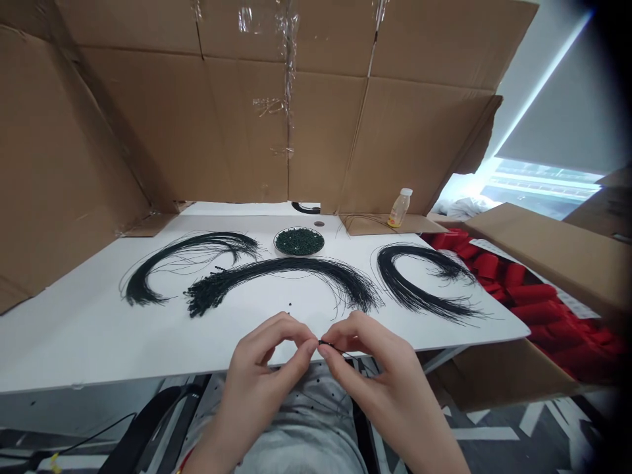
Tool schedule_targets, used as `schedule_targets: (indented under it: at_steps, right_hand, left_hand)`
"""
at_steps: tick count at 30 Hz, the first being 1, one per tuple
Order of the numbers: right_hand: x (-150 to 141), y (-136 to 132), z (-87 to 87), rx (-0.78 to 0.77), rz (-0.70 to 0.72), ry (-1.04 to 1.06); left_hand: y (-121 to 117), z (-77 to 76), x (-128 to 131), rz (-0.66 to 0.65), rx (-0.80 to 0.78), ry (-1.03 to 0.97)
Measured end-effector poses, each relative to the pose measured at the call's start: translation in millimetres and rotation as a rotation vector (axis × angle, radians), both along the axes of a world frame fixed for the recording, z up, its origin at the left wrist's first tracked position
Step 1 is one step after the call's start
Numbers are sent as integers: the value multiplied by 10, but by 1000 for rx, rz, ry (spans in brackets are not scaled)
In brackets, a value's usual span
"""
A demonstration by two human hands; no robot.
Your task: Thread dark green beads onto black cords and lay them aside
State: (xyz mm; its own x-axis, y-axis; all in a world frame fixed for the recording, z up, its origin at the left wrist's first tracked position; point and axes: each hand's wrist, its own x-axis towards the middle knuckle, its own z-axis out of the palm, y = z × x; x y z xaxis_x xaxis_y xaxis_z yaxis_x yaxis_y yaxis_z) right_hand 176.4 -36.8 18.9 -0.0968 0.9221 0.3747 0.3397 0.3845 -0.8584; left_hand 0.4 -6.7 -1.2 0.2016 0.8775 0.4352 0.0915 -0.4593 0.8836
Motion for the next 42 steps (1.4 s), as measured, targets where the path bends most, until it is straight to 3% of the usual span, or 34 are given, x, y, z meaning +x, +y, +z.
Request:
schedule_targets:
  at_steps: [7, 13, 16, 18, 22, 26, 30, 34, 42]
  right_hand:
    - [12, -35, 5, -246, 119, 41]
    - [37, -21, 19, -265, 162, 41]
    - [64, 8, 22, -225, 135, 41]
    - [112, 31, 21, -205, 79, 43]
    - [245, 76, 16, -152, -44, 40]
    - [319, 96, 26, -138, -98, 17]
    - [323, 91, 41, -140, -101, 10]
    - [323, 85, 50, -156, -88, 16]
    - [343, 69, 65, -167, -95, 23]
  left_hand:
    - [-24, 34, 13, 8, -83, -106]
    - [-39, 87, 2, -34, -106, -109]
    - [67, 81, -72, -66, -139, -44]
    - [219, 19, -165, -59, -161, 101]
    - [590, -242, -345, 138, -154, 556]
    - [811, -519, -336, 180, -146, 648]
    - [910, -694, -227, 191, -109, 668]
    - [980, -749, -202, 195, -83, 684]
    - [1012, -667, -200, 245, -72, 658]
